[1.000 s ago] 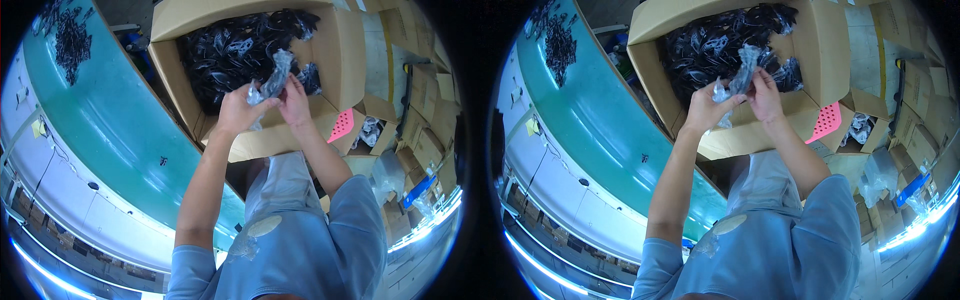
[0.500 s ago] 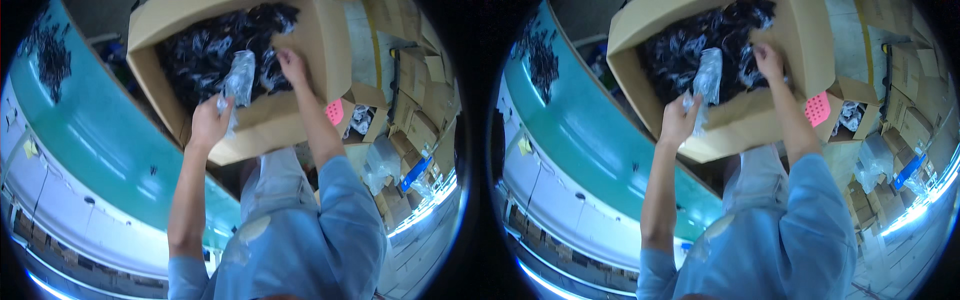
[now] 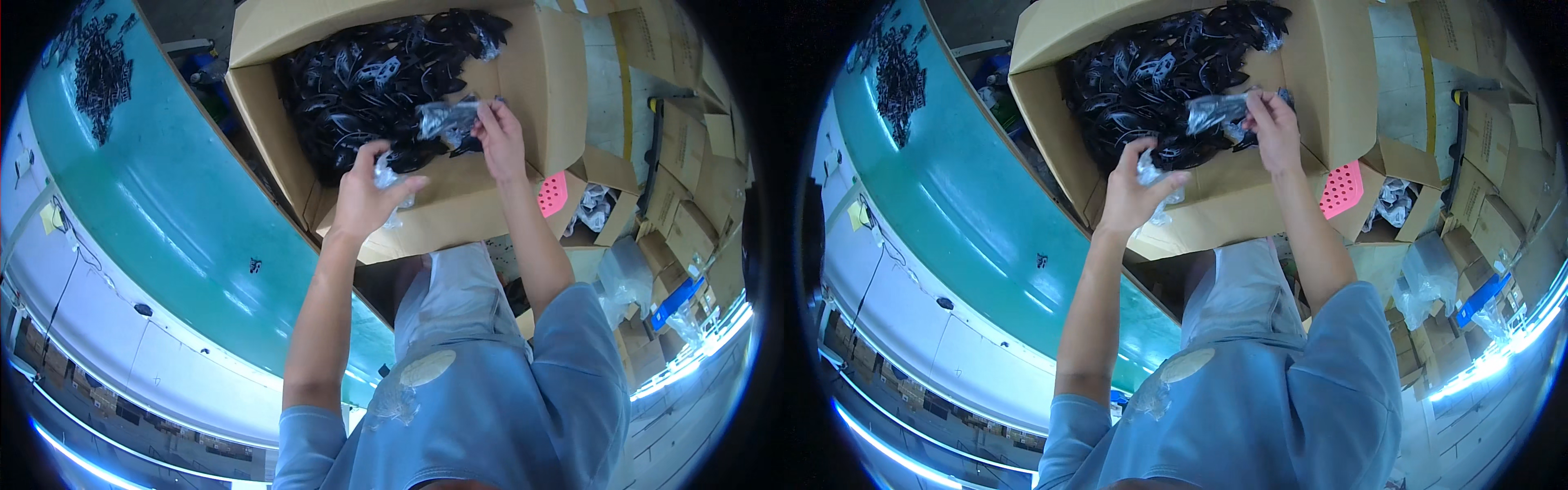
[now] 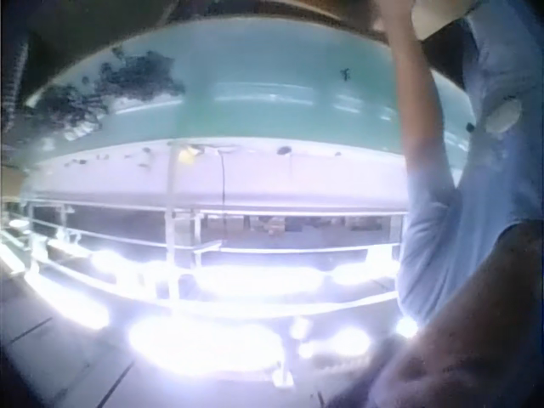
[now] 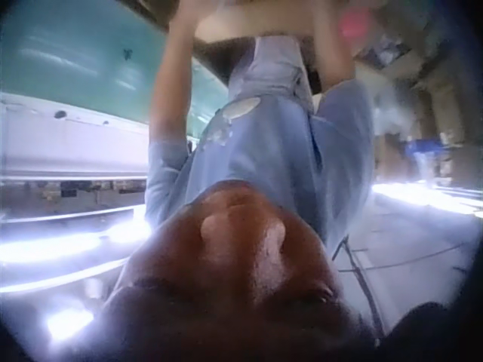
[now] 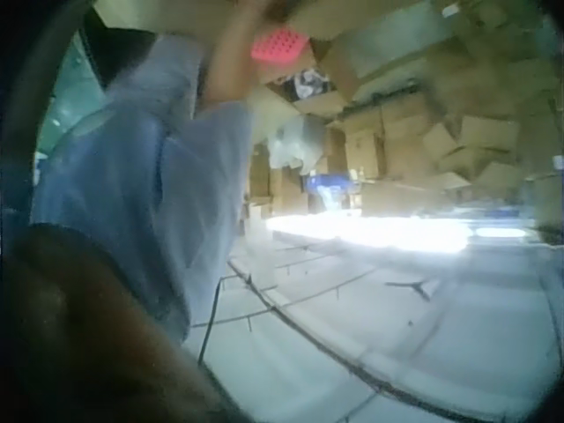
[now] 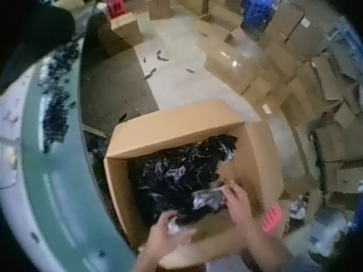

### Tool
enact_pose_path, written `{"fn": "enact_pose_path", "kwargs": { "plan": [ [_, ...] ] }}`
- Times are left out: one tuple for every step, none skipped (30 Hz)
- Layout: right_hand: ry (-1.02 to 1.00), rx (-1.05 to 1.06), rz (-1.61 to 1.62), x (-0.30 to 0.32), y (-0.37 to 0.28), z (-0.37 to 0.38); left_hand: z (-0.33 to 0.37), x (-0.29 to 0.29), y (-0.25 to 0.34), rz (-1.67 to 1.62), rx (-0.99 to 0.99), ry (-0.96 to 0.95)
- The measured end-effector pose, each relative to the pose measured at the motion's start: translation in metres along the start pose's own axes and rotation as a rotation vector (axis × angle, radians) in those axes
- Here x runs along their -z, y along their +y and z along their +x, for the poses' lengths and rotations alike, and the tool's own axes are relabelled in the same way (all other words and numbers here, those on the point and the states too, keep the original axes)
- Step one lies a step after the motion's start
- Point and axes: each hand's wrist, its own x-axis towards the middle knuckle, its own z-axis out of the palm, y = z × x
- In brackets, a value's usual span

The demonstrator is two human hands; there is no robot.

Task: Packing and sorting small plastic components from a large box into smaller containers or onto an assembly line.

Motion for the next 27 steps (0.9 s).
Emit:
{"fn": "enact_pose_path", "kwargs": {
  "plan": [
    [-0.008, -0.002, 0.002, -0.006, -0.001, -0.011, 0.005, -0.005, 0.002, 0.036, -0.098, 0.083],
    [-0.037, -0.038, 0.092, -0.016, -0.004, -0.022, 0.008, -0.009, 0.000, 0.072, -0.096, 0.077],
    [-0.061, -0.074, 0.185, -0.022, -0.006, -0.031, 0.013, -0.011, -0.001, 0.073, -0.098, 0.076],
    [-0.092, -0.078, 0.169, -0.023, -0.005, -0.038, 0.018, -0.012, -0.001, -0.061, 0.114, -0.040],
    [-0.082, -0.071, 0.165, -0.022, -0.006, -0.042, 0.022, -0.017, -0.001, -0.201, 0.322, -0.168],
    [-0.089, -0.079, 0.133, -0.022, -0.006, -0.045, 0.022, -0.018, -0.003, -0.205, 0.317, -0.178],
    [-0.096, -0.087, 0.101, -0.022, -0.004, -0.046, 0.022, -0.015, -0.007, -0.190, 0.273, -0.144],
    [-0.149, -0.100, 0.041, -0.023, -0.002, -0.046, 0.022, -0.013, -0.009, -0.176, 0.228, -0.111],
    [-0.141, -0.094, 0.039, -0.023, -0.001, -0.044, 0.022, -0.011, -0.011, -0.163, 0.184, -0.077],
    [-0.181, -0.156, 0.053, -0.025, -0.001, -0.042, 0.022, -0.012, -0.012, -0.209, 0.148, 0.006],
    [-0.222, -0.223, 0.071, -0.027, 0.001, -0.041, 0.020, -0.010, -0.012, -0.207, 0.148, 0.001],
    [-0.220, -0.229, 0.047, -0.025, -0.002, -0.036, 0.018, -0.008, -0.011, -0.218, 0.126, 0.036],
    [-0.218, -0.231, 0.050, -0.023, -0.006, -0.033, 0.016, -0.007, -0.011, -0.228, 0.103, 0.072],
    [-0.242, -0.172, 0.050, -0.023, -0.009, -0.030, 0.013, -0.007, -0.002, -0.220, 0.094, 0.080],
    [-0.270, -0.112, 0.048, -0.023, -0.013, -0.027, 0.012, -0.006, -0.002, -0.211, 0.098, 0.086],
    [-0.237, -0.066, 0.015, -0.020, -0.016, -0.023, 0.011, -0.005, -0.004, -0.242, 0.073, 0.107],
    [-0.244, -0.065, 0.015, -0.024, -0.021, -0.022, 0.013, -0.006, -0.005, -0.280, 0.043, 0.129],
    [-0.186, -0.015, 0.077, -0.029, -0.028, -0.023, 0.013, -0.006, -0.006, -0.309, 0.034, 0.164],
    [-0.127, 0.035, 0.138, -0.033, -0.034, -0.023, 0.014, -0.005, -0.008, -0.310, 0.031, 0.171],
    [-0.096, 0.110, 0.010, -0.036, -0.039, -0.023, 0.013, -0.004, -0.010, -0.354, 0.081, 0.208],
    [-0.100, 0.110, 0.009, -0.040, -0.046, -0.025, 0.012, -0.004, -0.013, -0.400, 0.131, 0.246],
    [-0.204, 0.232, -0.429, -0.045, -0.054, -0.027, 0.011, -0.003, -0.019, -0.401, 0.130, 0.250],
    [-0.294, 0.350, -0.871, -0.047, -0.060, -0.029, 0.010, -0.001, -0.022, -0.342, 0.128, 0.227],
    [-0.411, 0.708, -1.074, -0.047, -0.054, -0.018, 0.010, -0.002, -0.025, -0.283, 0.125, 0.204],
    [-0.407, 0.707, -1.079, -0.048, -0.054, -0.025, 0.004, -0.003, -0.027, -0.287, 0.124, 0.199],
    [-0.377, 0.549, -0.933, -0.052, -0.056, -0.032, 0.000, -0.003, -0.020, -0.166, 0.071, 0.087],
    [-0.348, 0.385, -0.779, -0.060, -0.056, -0.039, -0.005, -0.001, -0.011, -0.039, 0.026, -0.025]
  ]
}}
